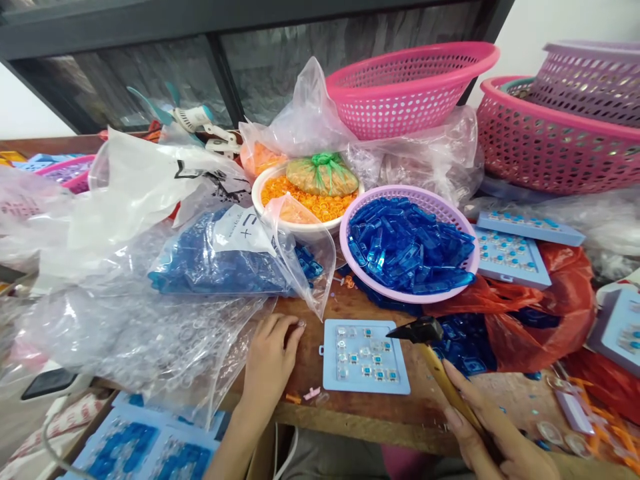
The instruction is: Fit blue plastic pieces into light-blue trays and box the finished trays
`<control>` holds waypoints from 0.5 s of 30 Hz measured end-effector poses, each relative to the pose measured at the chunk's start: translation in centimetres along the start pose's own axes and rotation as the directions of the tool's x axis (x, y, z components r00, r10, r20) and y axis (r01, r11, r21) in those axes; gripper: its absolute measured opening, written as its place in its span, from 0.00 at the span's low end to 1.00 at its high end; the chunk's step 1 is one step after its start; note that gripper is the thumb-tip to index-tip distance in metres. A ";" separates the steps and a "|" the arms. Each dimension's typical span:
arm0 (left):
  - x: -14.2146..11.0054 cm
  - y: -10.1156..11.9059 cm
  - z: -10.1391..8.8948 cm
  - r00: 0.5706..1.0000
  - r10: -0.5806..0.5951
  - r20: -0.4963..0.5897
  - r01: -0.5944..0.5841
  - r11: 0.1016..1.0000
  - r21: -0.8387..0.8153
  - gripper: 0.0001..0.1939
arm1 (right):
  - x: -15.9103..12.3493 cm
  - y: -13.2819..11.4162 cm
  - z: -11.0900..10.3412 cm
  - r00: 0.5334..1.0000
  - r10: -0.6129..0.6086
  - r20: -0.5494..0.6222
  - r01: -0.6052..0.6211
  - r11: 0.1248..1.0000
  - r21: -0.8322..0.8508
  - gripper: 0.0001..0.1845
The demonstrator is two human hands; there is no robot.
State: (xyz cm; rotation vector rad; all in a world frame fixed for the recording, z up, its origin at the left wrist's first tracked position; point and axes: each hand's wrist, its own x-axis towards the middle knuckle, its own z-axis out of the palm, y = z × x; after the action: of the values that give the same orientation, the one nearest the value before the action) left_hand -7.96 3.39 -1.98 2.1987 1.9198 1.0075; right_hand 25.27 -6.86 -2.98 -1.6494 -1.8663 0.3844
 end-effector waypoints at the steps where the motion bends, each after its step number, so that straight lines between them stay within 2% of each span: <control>1: 0.0 0.3 -0.2 1.000 0.024 -0.008 -0.024 1.000 0.014 0.12 | 0.1 -0.3 -0.1 1.000 0.019 -0.005 -0.019 1.000 0.017 0.29; 5: 0.2 3.8 -0.7 0.985 0.158 -0.065 -0.162 0.985 -0.061 0.07 | 0.1 -1.0 -0.4 0.998 0.036 -0.049 -0.035 0.999 0.029 0.29; 8: 0.1 7.4 -0.3 0.948 0.320 0.007 -0.315 0.937 -0.150 0.07 | -0.4 -0.8 -0.3 0.998 0.003 -0.065 -0.004 1.000 -0.014 0.29; 10: -0.3 9.0 0.5 0.920 0.386 0.071 -0.369 0.912 -0.178 0.08 | -0.8 -0.4 -0.4 0.998 -0.041 -0.056 0.036 0.996 -0.077 0.29; 12: -0.6 9.8 1.3 0.909 0.403 0.104 -0.383 0.907 -0.174 0.09 | -1.1 -0.2 -0.5 0.994 -0.100 -0.050 0.092 0.986 -0.139 0.29; 15: -1.0 9.7 2.0 0.912 0.399 0.100 -0.386 0.914 -0.124 0.09 | -1.5 -1.0 -0.7 0.975 -0.205 -0.088 0.186 0.966 -0.179 0.30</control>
State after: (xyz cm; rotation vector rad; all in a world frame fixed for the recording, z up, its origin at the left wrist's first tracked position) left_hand 1.49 1.01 0.30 2.5772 1.3695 0.9572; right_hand 24.98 -8.58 -2.23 -1.5413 -2.0048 0.0545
